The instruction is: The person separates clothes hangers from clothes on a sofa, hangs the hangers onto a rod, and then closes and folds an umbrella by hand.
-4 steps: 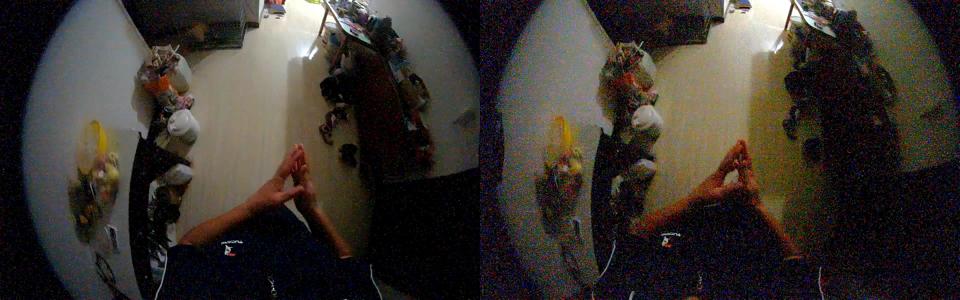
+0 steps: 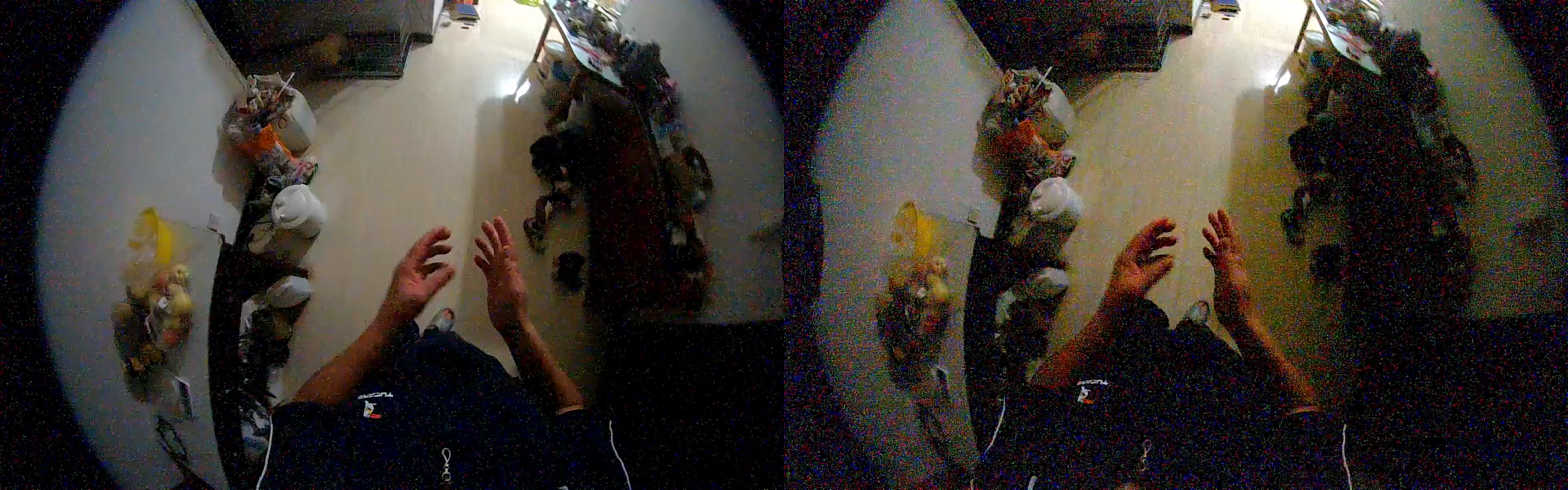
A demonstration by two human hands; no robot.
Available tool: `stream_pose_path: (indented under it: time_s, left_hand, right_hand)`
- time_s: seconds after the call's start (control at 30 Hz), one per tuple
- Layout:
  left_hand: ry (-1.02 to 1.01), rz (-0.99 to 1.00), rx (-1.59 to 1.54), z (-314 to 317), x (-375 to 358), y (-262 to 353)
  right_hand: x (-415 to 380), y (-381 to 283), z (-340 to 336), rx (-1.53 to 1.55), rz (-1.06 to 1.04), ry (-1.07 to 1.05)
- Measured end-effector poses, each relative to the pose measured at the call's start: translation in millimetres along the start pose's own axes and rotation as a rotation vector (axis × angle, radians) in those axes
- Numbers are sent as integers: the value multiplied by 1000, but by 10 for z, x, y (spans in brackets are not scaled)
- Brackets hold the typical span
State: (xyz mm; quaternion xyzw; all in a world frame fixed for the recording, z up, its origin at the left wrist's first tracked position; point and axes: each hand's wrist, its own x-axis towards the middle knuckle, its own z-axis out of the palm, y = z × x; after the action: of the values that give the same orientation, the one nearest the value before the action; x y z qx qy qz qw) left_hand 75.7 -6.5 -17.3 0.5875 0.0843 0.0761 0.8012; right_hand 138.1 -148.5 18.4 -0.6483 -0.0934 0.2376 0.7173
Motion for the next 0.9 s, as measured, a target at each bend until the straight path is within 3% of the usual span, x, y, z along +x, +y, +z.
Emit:
stream_pose_path:
  time_s: [0.03, 0.13, 0.23, 0.27, 0.3, 0.43, 0.47, 0.57, 0.63, 0.73, 0.77, 0.87, 0.9]
  left_hand:
    - [63, -35, 130, -602, 152, 236]
    - [273, -126, -60, -423, 484, -242]
    - [346, -234, -109, -481, 731, -531]
    - [333, -239, -101, -560, 979, -537]
    - [264, -173, -32, -1022, 1361, -652]
    - [117, -276, 155, -928, 2518, -705]
    - [85, -161, 145, -887, 2731, -839]
    - [15, -193, -1, -545, 3326, -900]
    - [-62, -86, 75, -437, 3790, -893]
    - [-72, -66, 147, -264, 4120, -1227]
    - [-86, -132, 115, -236, 4184, -1645]
    - [-35, -185, 40, -90, 5025, -1699]
    - [-7, -224, 24, -159, 4597, -1747]
  right_hand:
    - [354, 186, 418, 175, -51, -39]
    - [694, 182, -103, 54, 88, 29]
    - [892, 463, -311, 134, 170, 113]
    - [1080, 558, -341, 180, 161, 137]
    - [1418, 1038, -111, 282, 59, 166]
    - [2206, 1154, -533, 336, 61, 270]
    - [2309, 1210, -653, 389, 35, 260]
    - [2699, 1162, -1044, 405, -1, 265]
    - [3130, 923, -1195, 342, -69, 292]
    - [3461, 936, -1512, 413, 45, 370]
    - [3506, 1283, -1716, 434, 127, 433]
    - [4440, 1092, -2190, 432, 25, 382]
    - [4090, 1095, -2064, 393, 54, 400]
